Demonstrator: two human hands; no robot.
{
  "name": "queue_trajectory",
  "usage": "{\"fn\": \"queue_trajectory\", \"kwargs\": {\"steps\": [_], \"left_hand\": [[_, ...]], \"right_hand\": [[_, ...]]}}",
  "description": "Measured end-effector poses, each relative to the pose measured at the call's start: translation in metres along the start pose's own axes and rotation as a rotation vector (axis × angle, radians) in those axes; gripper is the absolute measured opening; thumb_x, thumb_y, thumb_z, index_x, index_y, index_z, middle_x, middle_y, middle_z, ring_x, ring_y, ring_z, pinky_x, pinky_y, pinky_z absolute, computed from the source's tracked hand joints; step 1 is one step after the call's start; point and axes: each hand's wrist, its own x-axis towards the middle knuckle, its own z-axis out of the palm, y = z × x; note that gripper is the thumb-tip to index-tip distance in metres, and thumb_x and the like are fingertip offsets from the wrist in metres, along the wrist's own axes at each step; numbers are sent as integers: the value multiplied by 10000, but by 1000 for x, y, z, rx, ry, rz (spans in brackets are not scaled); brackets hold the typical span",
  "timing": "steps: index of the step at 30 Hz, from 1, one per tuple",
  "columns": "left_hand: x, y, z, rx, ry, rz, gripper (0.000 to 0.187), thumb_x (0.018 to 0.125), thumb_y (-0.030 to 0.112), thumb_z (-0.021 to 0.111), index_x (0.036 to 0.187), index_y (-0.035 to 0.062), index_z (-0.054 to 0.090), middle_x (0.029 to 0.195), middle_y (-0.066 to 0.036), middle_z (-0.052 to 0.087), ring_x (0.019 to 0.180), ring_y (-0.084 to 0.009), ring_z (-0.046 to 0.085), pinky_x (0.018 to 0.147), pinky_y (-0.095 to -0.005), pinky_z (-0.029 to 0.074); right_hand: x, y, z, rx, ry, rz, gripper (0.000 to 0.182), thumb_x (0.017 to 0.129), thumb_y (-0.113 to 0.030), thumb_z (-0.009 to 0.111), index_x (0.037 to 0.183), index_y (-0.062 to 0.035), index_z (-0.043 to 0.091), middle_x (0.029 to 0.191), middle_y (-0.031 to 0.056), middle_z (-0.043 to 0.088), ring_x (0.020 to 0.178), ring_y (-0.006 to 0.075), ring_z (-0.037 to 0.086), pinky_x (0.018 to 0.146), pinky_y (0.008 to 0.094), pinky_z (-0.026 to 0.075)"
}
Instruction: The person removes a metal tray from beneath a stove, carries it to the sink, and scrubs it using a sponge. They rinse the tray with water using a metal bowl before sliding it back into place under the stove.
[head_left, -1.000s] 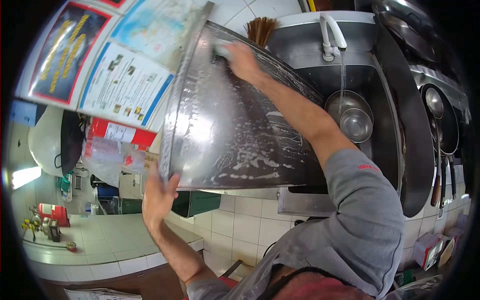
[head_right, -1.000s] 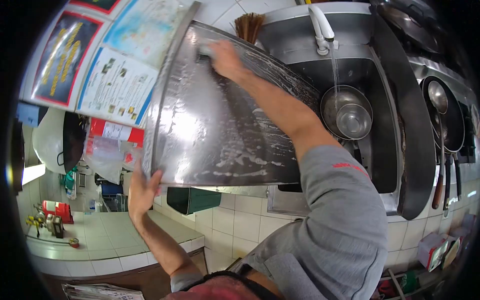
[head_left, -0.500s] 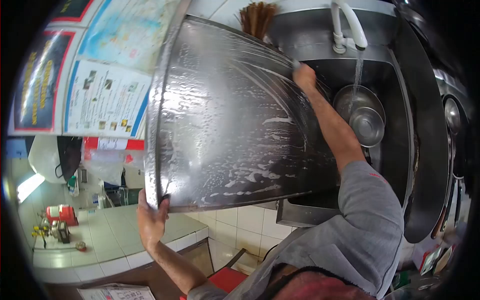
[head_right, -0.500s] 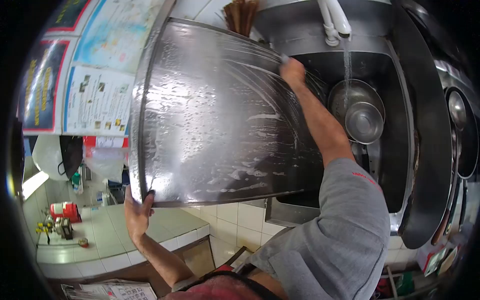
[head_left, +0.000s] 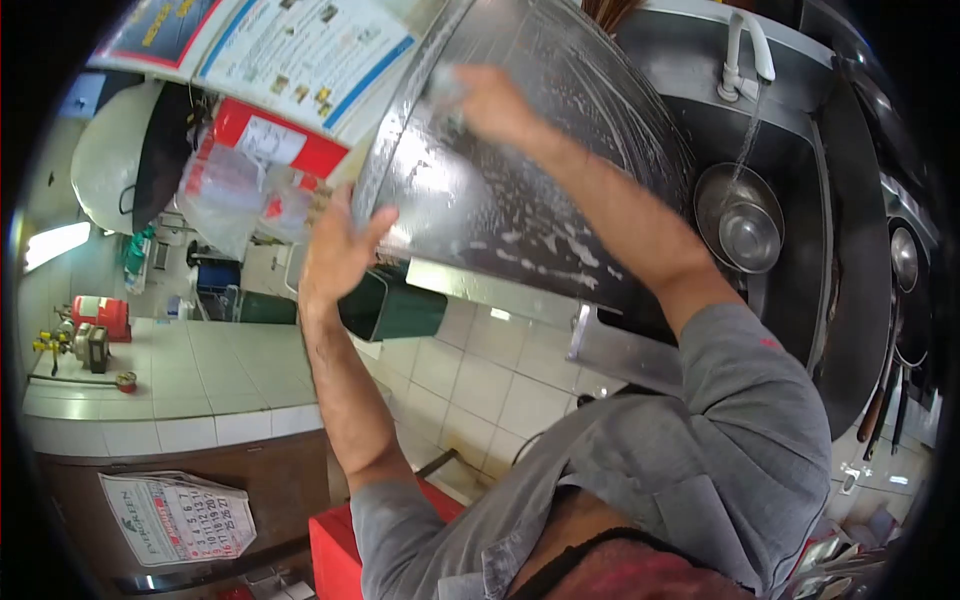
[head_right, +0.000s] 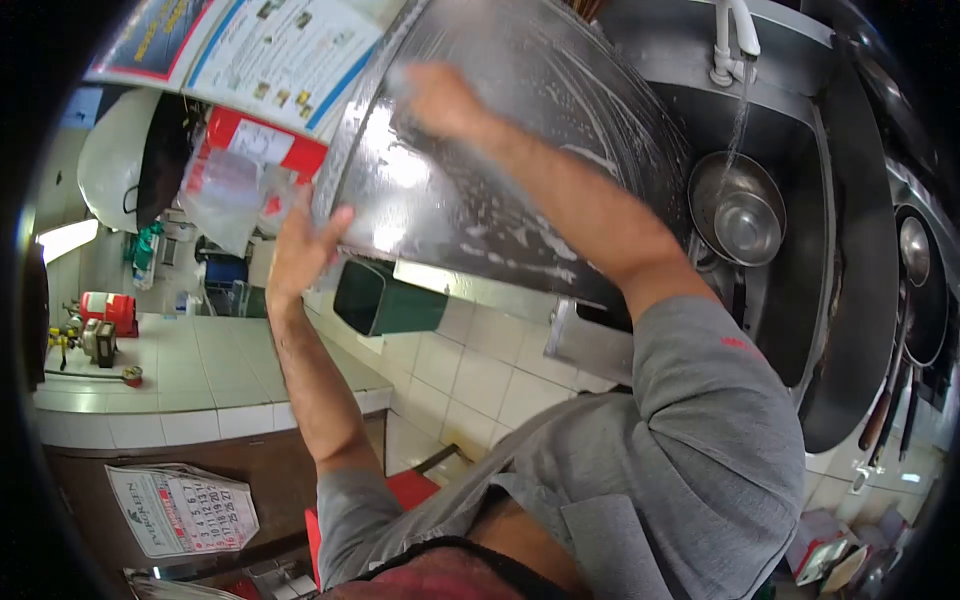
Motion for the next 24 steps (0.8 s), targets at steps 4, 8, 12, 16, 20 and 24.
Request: {"fn": "queue_trajectory", "kwargs": {"steps": [4, 8, 12, 16, 20, 24], "left_hand": [[5, -15, -4, -74, -107, -73, 619, 846, 467, 535, 1198, -31, 424, 747, -48, 537, 447, -66, 443, 393, -209, 366], [-1, -9, -4, -34, -104, -46, 655, 851, 513, 502, 1141, -71, 443, 764, -107, 582, 458, -109, 498, 440, -253, 427], [3, -14, -3, -17, -87, -25, 641, 854, 496, 507, 1152, -68, 444, 791, -119, 591, 492, -115, 522, 443, -243, 435], [-1, -5, -5, -2, -117, -40, 635, 857, 476, 512, 1154, -81, 440, 808, -129, 593, 508, -123, 531, 446, -247, 440], [4, -13, -2, -41, -85, -32, 610, 851, 456, 533, 1157, -64, 439, 755, -72, 537, 495, -90, 479, 408, -220, 390], [3, -16, -2, -32, -67, -26, 627, 838, 460, 546, 1147, -77, 446, 837, -104, 566, 661, -114, 527, 445, -232, 431]], "right_hand": [[-80, -71, 25, -218, -384, -103, 282, 706, -64, 546, 979, -64, 617, 949, 178, 601, 909, 347, 568, 816, 408, 459], [-163, -32, -27, -74, -749, -24, 281, 797, -82, 489, 1056, -61, 595, 1005, 175, 601, 942, 328, 564, 828, 400, 448], [-368, 98, -175, -414, -775, 462, 326, 759, 44, 446, 1045, -33, 583, 938, 132, 623, 892, 163, 557, 837, 306, 423], [-305, 93, -160, -296, -347, 691, 195, 835, -135, 553, 1005, -58, 610, 867, 96, 636, 774, 141, 567, 726, 295, 441], [-114, -10, -26, -265, 48, 56, 319, 756, -229, 626, 1041, -87, 618, 857, 101, 625, 850, 243, 565, 810, 357, 424], [-69, -37, 42, -297, 362, -266, 255, 748, -164, 589, 984, -66, 596, 1028, 99, 523, 1006, 300, 469, 880, 438, 370]]}}
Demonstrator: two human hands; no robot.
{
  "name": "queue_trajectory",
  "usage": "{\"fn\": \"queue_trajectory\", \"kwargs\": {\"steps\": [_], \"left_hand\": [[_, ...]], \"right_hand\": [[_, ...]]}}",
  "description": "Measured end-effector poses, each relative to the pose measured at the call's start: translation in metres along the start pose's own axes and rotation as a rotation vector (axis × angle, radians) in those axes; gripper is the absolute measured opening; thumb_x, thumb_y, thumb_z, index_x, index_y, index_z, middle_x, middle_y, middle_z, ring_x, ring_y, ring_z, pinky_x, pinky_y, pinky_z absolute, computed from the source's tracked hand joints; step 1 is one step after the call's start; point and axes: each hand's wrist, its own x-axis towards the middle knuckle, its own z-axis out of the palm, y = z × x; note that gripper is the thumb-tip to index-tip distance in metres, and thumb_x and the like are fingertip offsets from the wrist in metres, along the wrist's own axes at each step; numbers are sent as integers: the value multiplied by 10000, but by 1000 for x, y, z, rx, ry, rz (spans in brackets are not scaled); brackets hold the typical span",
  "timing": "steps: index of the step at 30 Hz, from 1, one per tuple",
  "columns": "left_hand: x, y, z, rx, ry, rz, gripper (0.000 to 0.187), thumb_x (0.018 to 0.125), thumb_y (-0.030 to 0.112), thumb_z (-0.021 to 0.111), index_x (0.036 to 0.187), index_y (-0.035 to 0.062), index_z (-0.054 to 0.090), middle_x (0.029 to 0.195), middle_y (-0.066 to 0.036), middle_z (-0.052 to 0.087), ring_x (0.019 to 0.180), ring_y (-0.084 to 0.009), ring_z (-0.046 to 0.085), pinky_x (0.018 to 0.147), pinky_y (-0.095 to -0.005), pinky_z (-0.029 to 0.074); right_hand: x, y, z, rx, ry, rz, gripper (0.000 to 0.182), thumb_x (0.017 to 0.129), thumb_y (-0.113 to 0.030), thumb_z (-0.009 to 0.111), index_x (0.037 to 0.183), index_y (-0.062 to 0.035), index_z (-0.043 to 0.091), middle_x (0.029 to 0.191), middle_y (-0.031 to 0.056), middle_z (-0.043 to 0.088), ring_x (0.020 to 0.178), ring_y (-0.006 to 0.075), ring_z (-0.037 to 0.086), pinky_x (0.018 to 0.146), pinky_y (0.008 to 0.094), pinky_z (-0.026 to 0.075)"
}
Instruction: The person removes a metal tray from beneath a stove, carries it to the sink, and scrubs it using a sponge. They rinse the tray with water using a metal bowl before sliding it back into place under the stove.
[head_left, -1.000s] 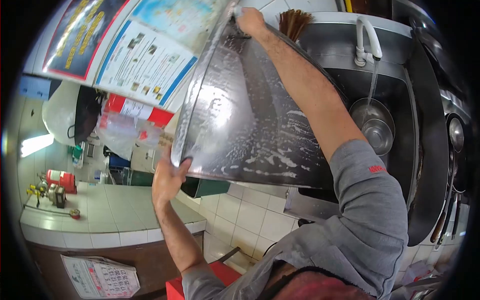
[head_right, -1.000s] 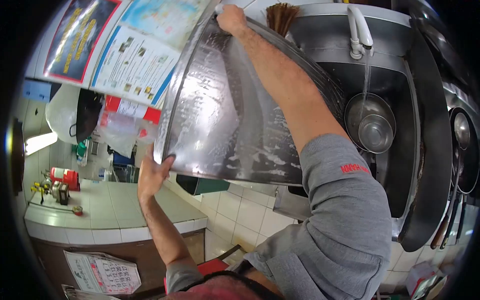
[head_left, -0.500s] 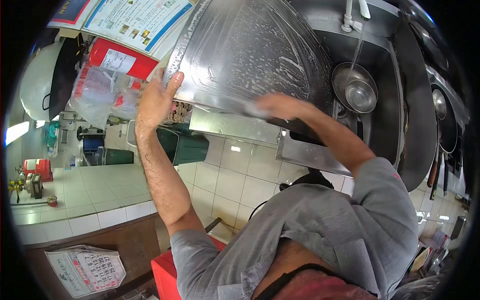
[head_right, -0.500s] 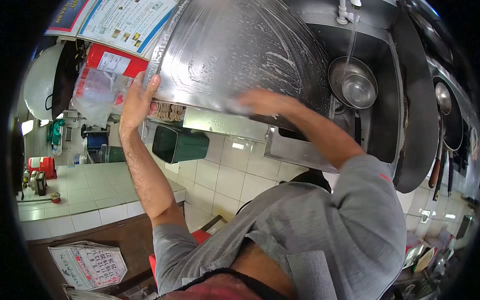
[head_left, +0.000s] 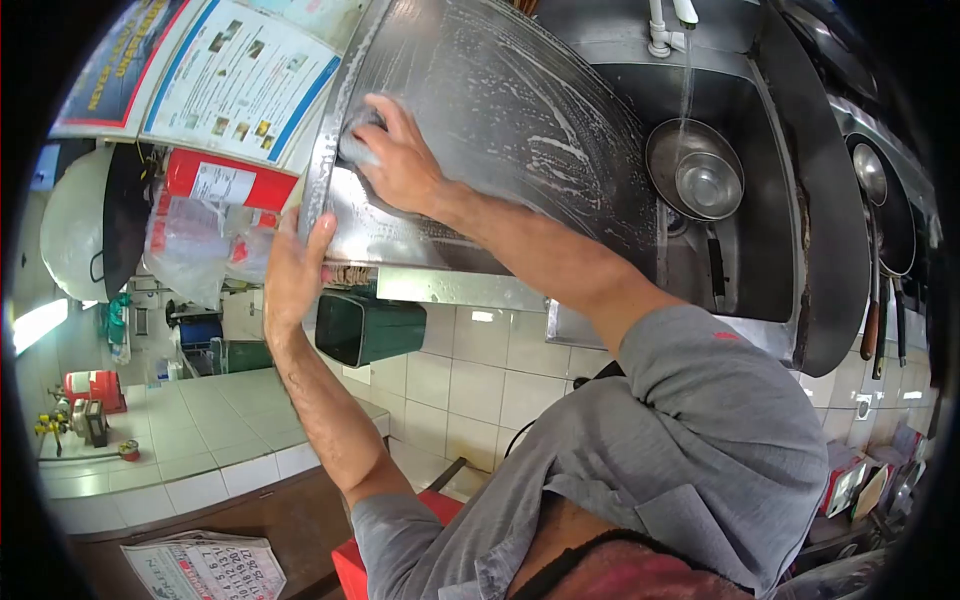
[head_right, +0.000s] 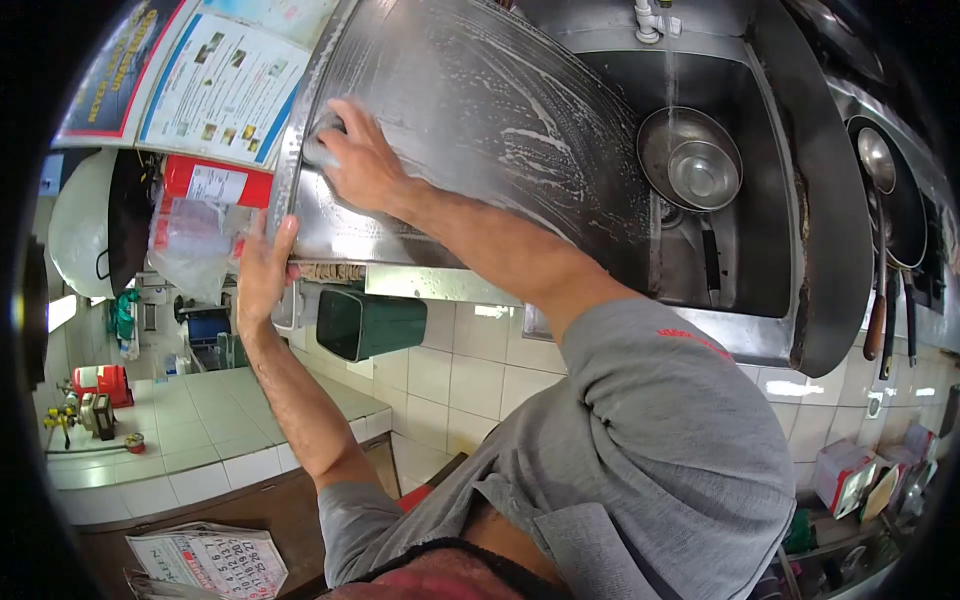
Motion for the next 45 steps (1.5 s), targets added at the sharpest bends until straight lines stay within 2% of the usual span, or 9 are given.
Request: {"fn": "queue_trajectory", "kwargs": {"steps": [10, 16, 22, 23, 26, 28, 30, 36, 45], "left_hand": [[-1, 18, 4, -9, 35, -84, 542, 829, 383, 604, 1115, -57, 467, 718, -53, 541, 474, -74, 441, 403, -215, 385], [-2, 20, 3, -2, 22, -100, 527, 830, 374, 603, 1105, -56, 474, 722, -53, 547, 464, -77, 443, 396, -213, 381], [-2, 17, 4, 13, 20, -86, 488, 837, 363, 596, 1090, -38, 481, 727, -49, 555, 468, -79, 448, 411, -209, 386], [-3, 16, 4, 12, 25, -98, 488, 837, 363, 596, 1090, -38, 481, 727, -49, 555, 468, -79, 448, 411, -209, 386], [-1, 15, 4, -23, 17, -110, 492, 838, 348, 594, 1110, -45, 478, 733, -63, 565, 453, -89, 452, 419, -219, 395], [2, 21, 3, -22, 28, -106, 493, 837, 334, 594, 1120, -50, 472, 728, -68, 568, 452, -94, 457, 421, -225, 400], [-5, 21, 2, -17, 47, -141, 494, 836, 321, 594, 1129, -56, 467, 723, -72, 570, 452, -100, 461, 424, -231, 405], [-3, 22, -1, -2, 24, -116, 515, 842, 334, 580, 1136, -69, 451, 746, -124, 597, 432, -123, 499, 444, -273, 430], [-28, 9, -1, 103, 65, 21, 458, 868, 329, 538, 1102, -56, 457, 913, -271, 591, 915, -416, 560, 774, -438, 425]], "right_hand": [[-219, 241, -227, -665, -11, 1379, 437, 859, -282, 477, 1269, -133, 473, 1198, 199, 525, 1126, 289, 488, 914, 369, 374], [71, 129, -22, -281, 209, 322, 228, 739, 0, 501, 959, -22, 556, 1052, 174, 566, 966, 335, 542, 854, 408, 414], [-40, 89, -64, -187, -92, -32, 220, 810, -20, 460, 1000, -57, 565, 1094, 180, 528, 958, 291, 554, 874, 404, 433], [-64, 108, -107, 0, -138, 743, 174, 822, -24, 461, 955, -45, 571, 976, 176, 565, 786, 263, 591, 702, 390, 489], [-237, 264, -237, -454, -12, 1174, 264, 852, -90, 462, 1083, 1, 550, 952, 195, 616, 845, 300, 601, 720, 372, 460], [-306, 315, -260, -680, 43, 468, 325, 844, -84, 450, 1146, -8, 542, 1098, 206, 577, 996, 289, 562, 830, 357, 420], [-243, 259, -236, -578, 136, 1406, 347, 832, -64, 439, 1161, -29, 544, 1154, 192, 548, 1066, 291, 518, 884, 352, 387], [50, 131, -59, -246, 87, 30, 248, 784, -16, 504, 1017, -38, 587, 1044, 163, 559, 1023, 320, 512, 882, 359, 416], [-15, -16, -22, 205, -202, -162, 252, 733, 59, 464, 925, -20, 607, 1114, 195, 529, 1079, 368, 466, 924, 430, 359]]}}
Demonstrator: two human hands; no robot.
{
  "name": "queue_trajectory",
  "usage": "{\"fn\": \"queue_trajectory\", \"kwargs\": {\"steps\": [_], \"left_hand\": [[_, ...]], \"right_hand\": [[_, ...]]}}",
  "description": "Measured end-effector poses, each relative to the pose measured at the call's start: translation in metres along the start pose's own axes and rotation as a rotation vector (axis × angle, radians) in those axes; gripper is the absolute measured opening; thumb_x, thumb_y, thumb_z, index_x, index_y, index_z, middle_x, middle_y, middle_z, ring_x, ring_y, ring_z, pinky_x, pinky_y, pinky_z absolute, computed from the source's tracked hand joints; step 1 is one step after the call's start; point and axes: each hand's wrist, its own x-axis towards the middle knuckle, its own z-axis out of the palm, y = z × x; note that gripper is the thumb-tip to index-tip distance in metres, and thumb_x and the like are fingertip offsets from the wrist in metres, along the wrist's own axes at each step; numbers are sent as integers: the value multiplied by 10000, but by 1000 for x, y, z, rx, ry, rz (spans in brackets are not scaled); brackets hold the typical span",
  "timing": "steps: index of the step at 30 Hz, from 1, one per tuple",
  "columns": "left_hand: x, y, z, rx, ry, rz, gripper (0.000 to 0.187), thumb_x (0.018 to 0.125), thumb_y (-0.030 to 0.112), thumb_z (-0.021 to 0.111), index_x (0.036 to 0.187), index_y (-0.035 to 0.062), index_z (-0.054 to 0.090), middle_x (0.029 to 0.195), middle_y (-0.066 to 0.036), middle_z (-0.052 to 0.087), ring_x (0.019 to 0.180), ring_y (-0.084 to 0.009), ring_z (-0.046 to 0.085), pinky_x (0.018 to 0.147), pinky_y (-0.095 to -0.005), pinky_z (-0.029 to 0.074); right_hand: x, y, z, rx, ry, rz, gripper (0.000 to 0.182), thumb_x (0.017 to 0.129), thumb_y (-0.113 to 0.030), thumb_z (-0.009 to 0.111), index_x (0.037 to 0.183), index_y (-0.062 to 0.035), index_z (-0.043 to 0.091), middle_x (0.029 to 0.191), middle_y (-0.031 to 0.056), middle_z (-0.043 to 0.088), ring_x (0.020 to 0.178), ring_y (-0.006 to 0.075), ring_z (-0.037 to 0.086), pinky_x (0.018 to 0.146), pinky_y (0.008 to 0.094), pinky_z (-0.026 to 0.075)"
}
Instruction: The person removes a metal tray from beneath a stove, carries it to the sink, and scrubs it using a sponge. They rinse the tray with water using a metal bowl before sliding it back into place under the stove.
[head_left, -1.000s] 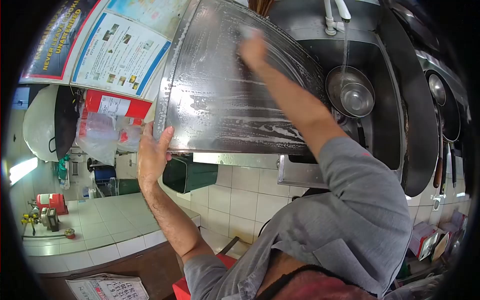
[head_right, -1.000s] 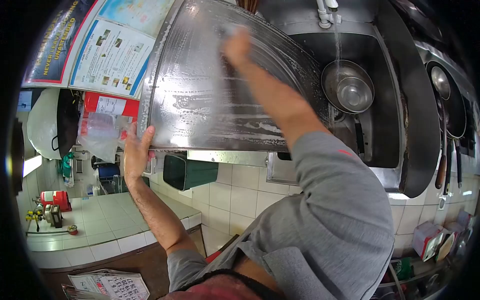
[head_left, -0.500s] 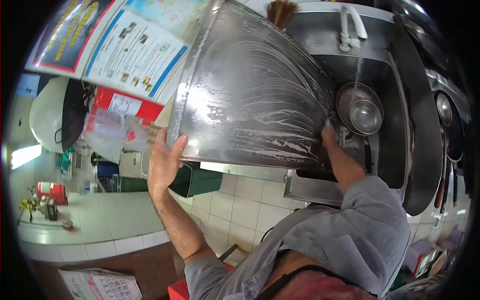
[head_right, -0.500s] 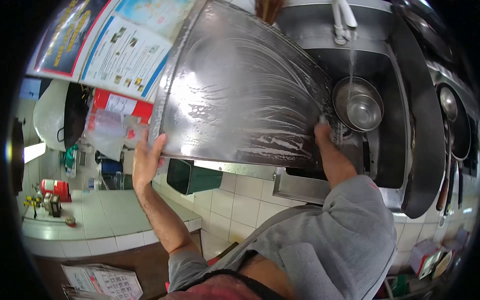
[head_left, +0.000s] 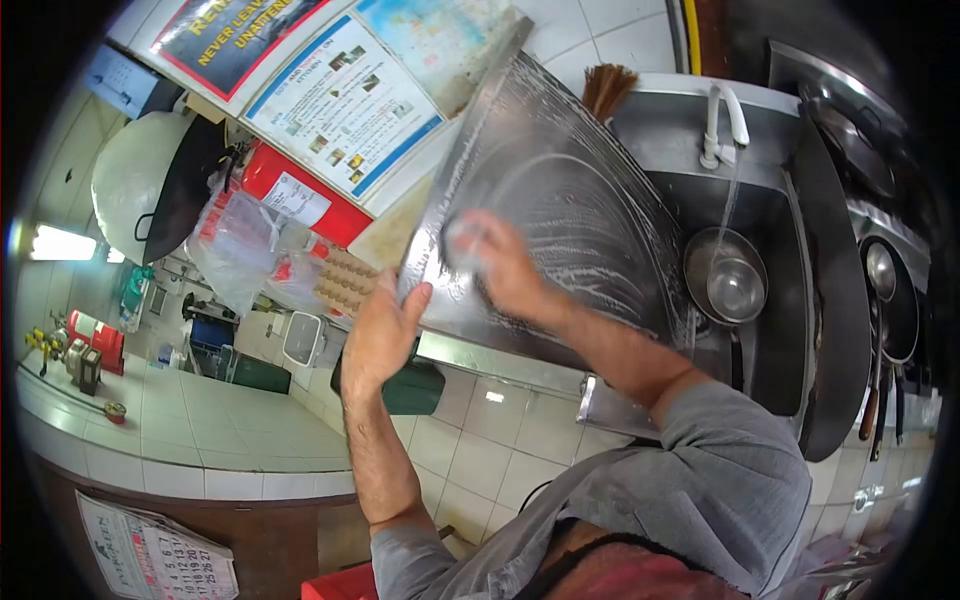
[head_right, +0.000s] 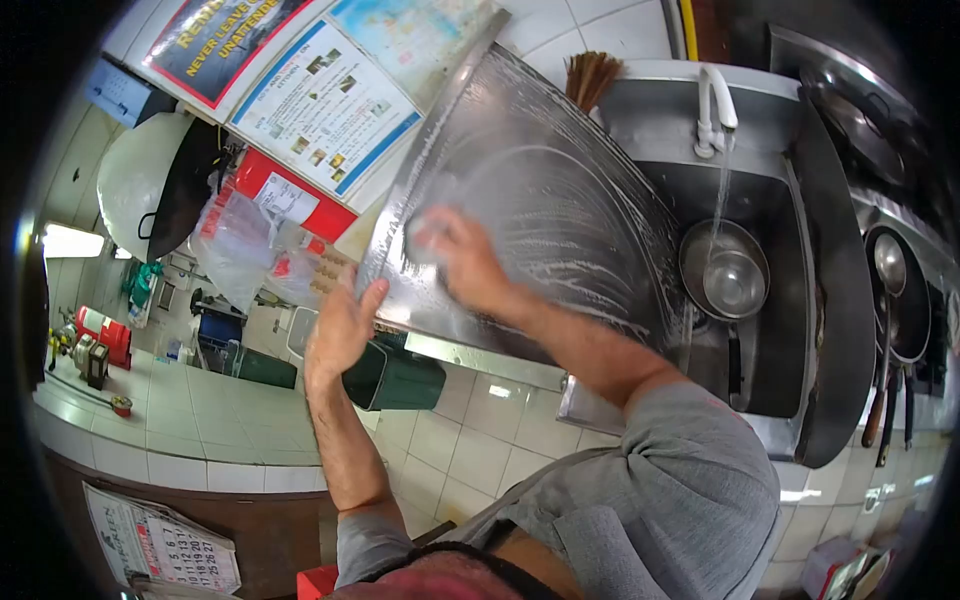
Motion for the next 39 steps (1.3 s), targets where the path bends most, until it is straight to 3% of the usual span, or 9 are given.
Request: {"fn": "queue_trajectory", "kwargs": {"steps": [6, 10, 13, 18, 23, 28, 31, 34, 39], "left_hand": [[11, -13, 5, -16, -9, -110, 450, 857, 302, 557, 1113, -55, 458, 977, -262, 581, 949, -398, 550, 795, -413, 426], [9, -8, 4, -75, 2, -76, 471, 849, 302, 572, 1127, -62, 465, 989, -262, 581, 951, -385, 557, 798, -401, 433], [9, -13, 4, -63, 17, -144, 487, 835, 309, 593, 1135, -58, 478, 997, -250, 585, 947, -371, 564, 805, -395, 439], [9, -17, 7, -66, 231, 51, 622, 758, 319, 694, 1209, -24, 438, 1043, -185, 531, 870, -267, 580, 768, -343, 470], [14, -36, 15, -472, 704, 286, 600, 807, 275, 647, 1274, 23, 367, 1153, -128, 404, 862, -197, 546, 754, -309, 487], [10, -58, 33, -1189, 1125, 267, 472, 952, 432, 301, 1151, 19, 415, 984, -78, 479, 805, -167, 546, 737, -322, 447], [12, -87, 49, -1505, 1043, 115, 397, 942, 388, 366, 1105, 35, 447, 929, -66, 482, 767, -168, 549, 726, -321, 453], [41, -150, 106, -779, 714, 219, 344, 908, 321, 444, 1122, 52, 467, 950, -66, 503, 828, -178, 533, 752, -316, 438], [39, -165, 153, -688, 518, 165, 356, 862, 285, 509, 1130, 54, 469, 992, -94, 491, 881, -216, 506, 786, -343, 419]], "right_hand": [[149, 219, -51, -466, 214, 183, 314, 741, 37, 501, 1038, -24, 584, 1071, 185, 557, 1026, 339, 509, 909, 359, 387], [167, 184, -97, -209, 171, 487, 352, 785, -30, 527, 1137, -22, 552, 1121, 192, 565, 1068, 315, 522, 924, 339, 389], [210, 208, -118, -282, 327, 316, 372, 830, -159, 542, 1172, -12, 522, 1136, 181, 567, 1095, 312, 514, 931, 344, 390], [263, 271, -102, -991, -204, -88, 407, 778, -208, 571, 1160, -70, 545, 1123, 147, 579, 1042, 306, 537, 920, 323, 401], [185, 94, -44, -416, -559, -6, 285, 740, -164, 559, 1013, -122, 632, 1006, 141, 616, 932, 326, 559, 841, 388, 439], [57, -85, 42, -198, -518, -192, 202, 633, -82, 615, 835, -89, 605, 804, 93, 580, 777, 301, 539, 684, 407, 403], [38, -116, 55, -128, -483, -217, 219, 628, -59, 607, 847, -70, 595, 827, 93, 576, 791, 295, 540, 707, 405, 400], [34, -134, 51, -62, -380, -281, 270, 622, -15, 605, 889, -50, 590, 912, 117, 579, 871, 293, 555, 774, 419, 405], [26, -183, 42, -36, -241, -572, 413, 613, 6, 649, 1012, -31, 549, 1092, 138, 566, 998, 301, 561, 876, 464, 424]]}}
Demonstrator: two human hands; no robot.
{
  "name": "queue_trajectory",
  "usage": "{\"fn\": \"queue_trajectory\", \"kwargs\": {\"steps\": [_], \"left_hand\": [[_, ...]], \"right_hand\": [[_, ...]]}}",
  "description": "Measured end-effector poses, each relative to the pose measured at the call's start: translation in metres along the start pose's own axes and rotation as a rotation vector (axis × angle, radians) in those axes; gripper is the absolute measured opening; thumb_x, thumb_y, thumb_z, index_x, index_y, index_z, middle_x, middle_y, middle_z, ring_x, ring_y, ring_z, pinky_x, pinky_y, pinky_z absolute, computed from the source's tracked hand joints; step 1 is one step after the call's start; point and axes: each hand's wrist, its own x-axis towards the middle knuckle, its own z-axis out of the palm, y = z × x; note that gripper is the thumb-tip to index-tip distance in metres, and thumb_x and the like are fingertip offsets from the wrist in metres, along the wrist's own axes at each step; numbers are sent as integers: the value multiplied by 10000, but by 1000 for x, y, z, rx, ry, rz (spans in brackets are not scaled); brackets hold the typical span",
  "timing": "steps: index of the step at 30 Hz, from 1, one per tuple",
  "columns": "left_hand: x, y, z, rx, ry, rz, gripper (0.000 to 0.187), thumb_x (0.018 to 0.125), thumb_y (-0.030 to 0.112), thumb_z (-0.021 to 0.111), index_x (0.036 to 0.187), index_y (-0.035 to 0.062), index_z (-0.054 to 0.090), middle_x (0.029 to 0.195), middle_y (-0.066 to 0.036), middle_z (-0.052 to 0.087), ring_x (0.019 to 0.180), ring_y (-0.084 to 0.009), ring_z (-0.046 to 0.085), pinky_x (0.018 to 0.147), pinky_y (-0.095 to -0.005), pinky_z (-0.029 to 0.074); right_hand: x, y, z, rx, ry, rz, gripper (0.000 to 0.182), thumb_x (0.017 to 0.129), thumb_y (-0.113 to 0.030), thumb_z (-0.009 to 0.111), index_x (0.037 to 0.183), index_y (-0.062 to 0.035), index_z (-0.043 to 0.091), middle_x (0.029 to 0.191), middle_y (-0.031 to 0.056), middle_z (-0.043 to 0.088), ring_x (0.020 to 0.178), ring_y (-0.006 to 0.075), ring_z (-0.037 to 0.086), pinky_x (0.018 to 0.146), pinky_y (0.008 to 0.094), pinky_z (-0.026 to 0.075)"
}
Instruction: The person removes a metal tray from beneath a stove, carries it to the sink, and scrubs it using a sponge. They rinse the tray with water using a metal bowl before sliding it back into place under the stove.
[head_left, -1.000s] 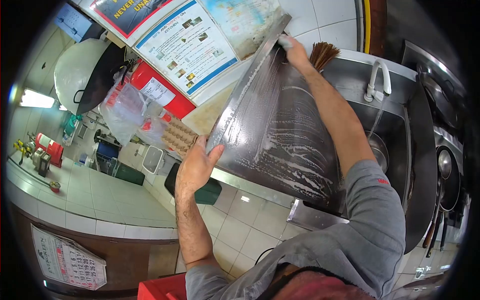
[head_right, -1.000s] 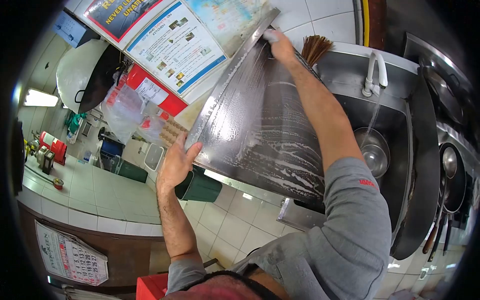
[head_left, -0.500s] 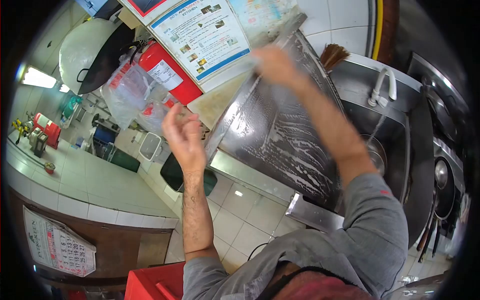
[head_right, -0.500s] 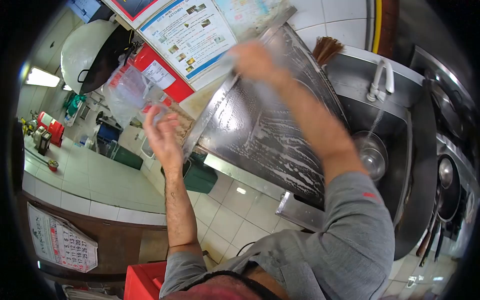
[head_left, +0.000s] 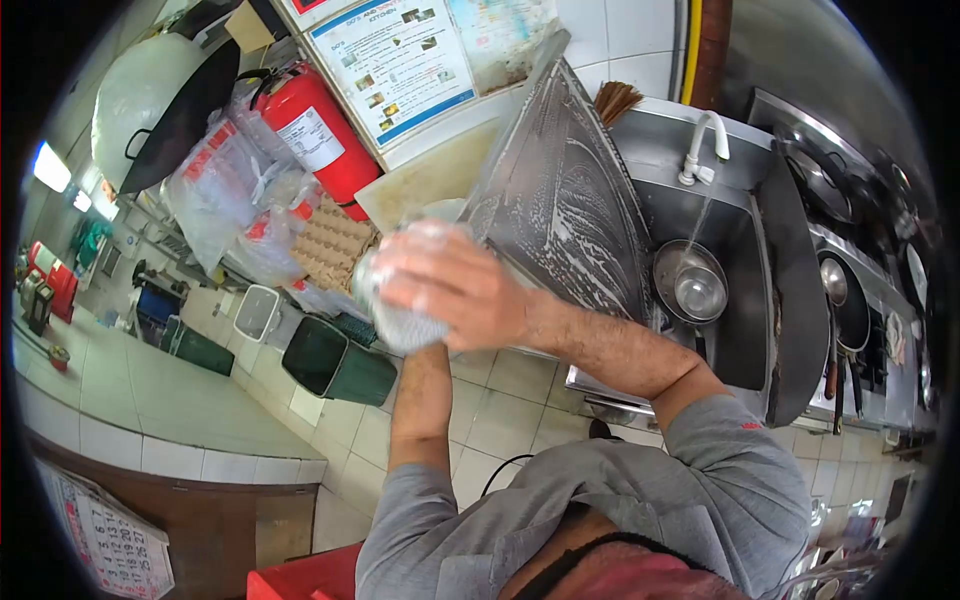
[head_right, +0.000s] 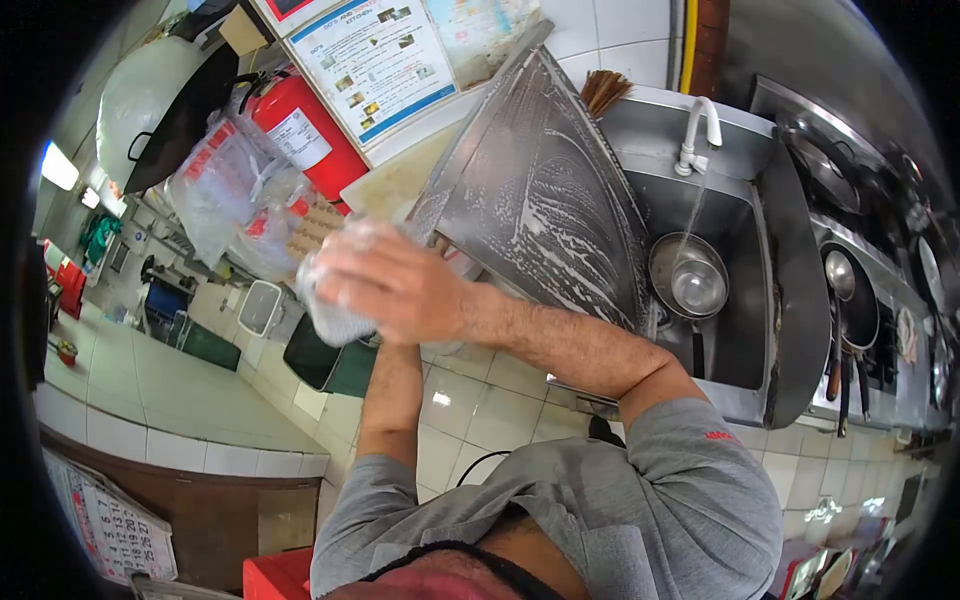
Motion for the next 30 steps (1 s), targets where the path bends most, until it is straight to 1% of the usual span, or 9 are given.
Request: {"fn": "queue_trajectory", "kwargs": {"steps": [6, 8, 9, 11, 13, 15, 18, 21, 30], "left_hand": [[-14, 3, -9, 137, -64, 80, 398, 806, 241, 587, 1139, 56, 471, 1043, -127, 476, 945, -261, 473, 827, -374, 396], [-26, 8, -15, 187, -80, 119, 418, 787, 226, 613, 1142, 57, 472, 1059, -138, 471, 966, -276, 462, 840, -385, 389], [-35, 12, -22, 211, -86, 144, 429, 778, 219, 626, 1144, 57, 472, 1068, -144, 469, 977, -284, 457, 847, -390, 385], [-51, 18, -32, 351, -99, 238, 451, 759, 205, 652, 1147, 58, 473, 1085, -155, 464, 998, -299, 446, 861, -401, 377], [-68, 15, -43, 740, -105, 401, 553, 709, 211, 715, 1188, 83, 470, 1119, -192, 454, 1023, -364, 435, 883, -449, 369], [-81, 19, -44, 674, -88, 331, 603, 676, 202, 740, 1198, 78, 465, 1133, -188, 436, 1019, -356, 431, 877, -431, 370], [-95, 19, -41, 538, -130, 182, 742, 661, 188, 758, 1294, 89, 383, 1198, -217, 363, 1050, -355, 414, 894, -432, 369], [-104, 26, -30, 343, -140, 74, 820, 686, 141, 744, 1342, 17, 269, 1279, -218, 270, 1097, -365, 393, 926, -406, 364], [-103, 8, -2, 331, -15, 35, 852, 741, 158, 707, 1377, 15, 158, 1299, -270, 238, 1166, -398, 350, 954, -404, 355]], "right_hand": [[-47, 6, 54, 172, -116, 275, 422, 620, 32, 612, 1022, -25, 499, 1097, 148, 479, 1072, 322, 495, 872, 442, 435], [-66, 28, 82, -196, -245, 255, 435, 637, 10, 578, 1058, -6, 474, 1178, 183, 423, 1022, 349, 508, 844, 429, 450], [-80, 40, 95, -193, -239, 255, 435, 637, 10, 578, 1058, -6, 474, 1178, 183, 423, 1022, 349, 508, 844, 429, 450], [-106, 69, 118, -246, -319, 880, 380, 683, -4, 536, 1060, -6, 491, 1104, 175, 475, 992, 347, 511, 838, 418, 440], [-133, 94, 126, -281, -419, 1129, 301, 708, 11, 518, 1005, -32, 535, 1019, 151, 516, 993, 325, 508, 805, 442, 439], [-154, 114, 123, -126, -479, 1430, 274, 715, 3, 527, 985, -38, 537, 990, 140, 523, 960, 316, 516, 786, 435, 447], [-167, 123, 122, 293, -254, 1777, 234, 724, -10, 541, 955, -46, 541, 947, 125, 533, 910, 301, 528, 758, 425, 458], [-166, 119, 128, 580, 72, 1909, 194, 734, -23, 554, 925, -54, 544, 904, 110, 543, 860, 286, 540, 729, 416, 469], [-131, 117, 96, 1072, 847, 1762, 85, 762, -62, 595, 835, -78, 555, 775, 65, 573, 710, 241, 577, 644, 386, 501]]}}
